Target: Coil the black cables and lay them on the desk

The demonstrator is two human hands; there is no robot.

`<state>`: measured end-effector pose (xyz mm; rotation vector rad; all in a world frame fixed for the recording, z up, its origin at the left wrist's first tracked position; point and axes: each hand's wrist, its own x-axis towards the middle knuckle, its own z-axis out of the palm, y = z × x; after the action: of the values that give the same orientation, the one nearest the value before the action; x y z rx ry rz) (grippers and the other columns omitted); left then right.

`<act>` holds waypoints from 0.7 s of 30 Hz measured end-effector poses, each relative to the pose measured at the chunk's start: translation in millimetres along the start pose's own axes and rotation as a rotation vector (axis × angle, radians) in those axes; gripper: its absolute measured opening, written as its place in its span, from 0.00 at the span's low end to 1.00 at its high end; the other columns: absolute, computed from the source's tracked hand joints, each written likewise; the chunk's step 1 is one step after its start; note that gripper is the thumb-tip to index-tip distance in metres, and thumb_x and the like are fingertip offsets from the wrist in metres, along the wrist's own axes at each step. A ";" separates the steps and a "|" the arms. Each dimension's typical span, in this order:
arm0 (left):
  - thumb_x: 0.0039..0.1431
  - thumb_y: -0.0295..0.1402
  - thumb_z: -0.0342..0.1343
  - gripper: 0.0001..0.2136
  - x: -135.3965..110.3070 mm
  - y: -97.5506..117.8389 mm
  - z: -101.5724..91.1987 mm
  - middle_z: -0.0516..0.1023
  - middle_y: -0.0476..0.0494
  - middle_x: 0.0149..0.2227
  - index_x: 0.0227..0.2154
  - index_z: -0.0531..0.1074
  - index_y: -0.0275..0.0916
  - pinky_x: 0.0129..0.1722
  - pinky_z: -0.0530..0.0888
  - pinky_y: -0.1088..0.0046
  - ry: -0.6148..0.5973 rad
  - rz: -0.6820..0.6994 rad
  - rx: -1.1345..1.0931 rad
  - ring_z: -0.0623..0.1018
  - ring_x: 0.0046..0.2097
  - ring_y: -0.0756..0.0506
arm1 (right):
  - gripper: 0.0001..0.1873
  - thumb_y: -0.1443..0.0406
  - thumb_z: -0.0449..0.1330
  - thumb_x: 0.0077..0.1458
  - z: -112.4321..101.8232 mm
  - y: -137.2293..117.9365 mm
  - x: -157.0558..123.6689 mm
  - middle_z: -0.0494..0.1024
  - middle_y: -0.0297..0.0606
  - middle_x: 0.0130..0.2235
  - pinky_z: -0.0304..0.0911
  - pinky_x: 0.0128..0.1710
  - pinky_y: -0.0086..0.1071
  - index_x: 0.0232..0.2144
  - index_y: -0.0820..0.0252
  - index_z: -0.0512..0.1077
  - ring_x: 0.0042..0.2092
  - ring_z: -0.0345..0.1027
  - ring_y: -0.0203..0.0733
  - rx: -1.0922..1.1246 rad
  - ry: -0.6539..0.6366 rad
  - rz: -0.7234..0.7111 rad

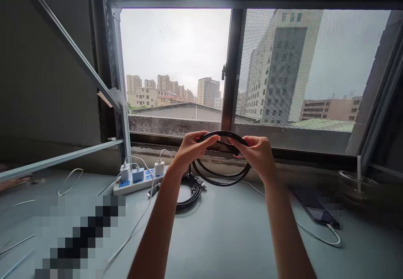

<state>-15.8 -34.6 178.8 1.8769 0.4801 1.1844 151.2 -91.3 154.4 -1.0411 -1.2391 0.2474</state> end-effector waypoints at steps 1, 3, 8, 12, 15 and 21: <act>0.45 0.47 0.62 0.16 -0.6 1.3 0.0 0.48 0.56 0.17 0.21 0.69 0.39 0.17 0.44 0.75 -0.023 -0.010 -0.016 0.47 0.19 0.57 | 0.23 0.47 0.66 0.37 0.1 -1.9 -1.0 0.64 0.29 0.14 0.66 0.21 0.30 0.18 0.64 0.73 0.18 0.57 0.30 0.114 -0.074 0.087; 0.45 0.48 0.61 0.16 -1.2 3.0 0.6 0.47 0.57 0.17 0.21 0.69 0.40 0.17 0.43 0.75 -0.052 -0.021 -0.040 0.46 0.19 0.57 | 0.24 0.47 0.66 0.36 -1.8 -5.7 -3.1 0.65 0.28 0.15 0.69 0.21 0.32 0.22 0.64 0.75 0.16 0.54 0.28 0.295 -0.248 0.212; 0.45 0.46 0.62 0.23 2.0 -1.1 2.8 0.49 0.59 0.16 0.45 0.70 0.45 0.17 0.43 0.77 0.025 -0.101 -0.056 0.47 0.18 0.58 | 0.34 0.52 0.67 0.40 -9.7 -10.1 -7.5 0.77 0.40 0.40 0.70 0.22 0.29 0.51 0.57 0.69 0.24 0.67 0.31 0.175 -0.329 0.084; 0.44 0.44 0.64 0.32 5.3 -5.9 9.4 0.51 0.62 0.15 0.53 0.63 0.41 0.17 0.43 0.78 0.091 -0.161 -0.058 0.48 0.17 0.59 | 0.34 0.60 0.68 0.42 -7.6 -8.1 -4.3 0.73 0.39 0.50 0.72 0.32 0.31 0.54 0.48 0.66 0.35 0.71 0.34 -0.017 -0.195 -0.285; 0.44 0.43 0.64 0.34 6.3 -6.0 16.7 0.50 0.63 0.15 0.55 0.60 0.40 0.17 0.43 0.79 0.078 -0.144 -0.104 0.48 0.17 0.59 | 0.09 0.61 0.64 0.49 -5.2 -7.8 -0.2 0.77 0.36 0.41 0.70 0.40 0.34 0.36 0.54 0.77 0.42 0.71 0.38 -0.129 -0.059 -0.453; 0.44 0.45 0.63 0.28 8.9 -16.1 19.3 0.69 0.53 0.23 0.48 0.68 0.37 0.26 0.63 0.77 -0.015 -0.144 0.080 0.68 0.26 0.53 | 0.04 0.64 0.65 0.48 -11.2 -15.8 -4.3 0.79 0.33 0.37 0.66 0.28 0.27 0.30 0.55 0.77 0.38 0.73 0.36 -0.219 0.176 -0.618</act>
<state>7.1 -28.0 166.8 1.8833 0.6515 1.0695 153.5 -108.5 164.0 -0.7945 -1.3823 -0.4558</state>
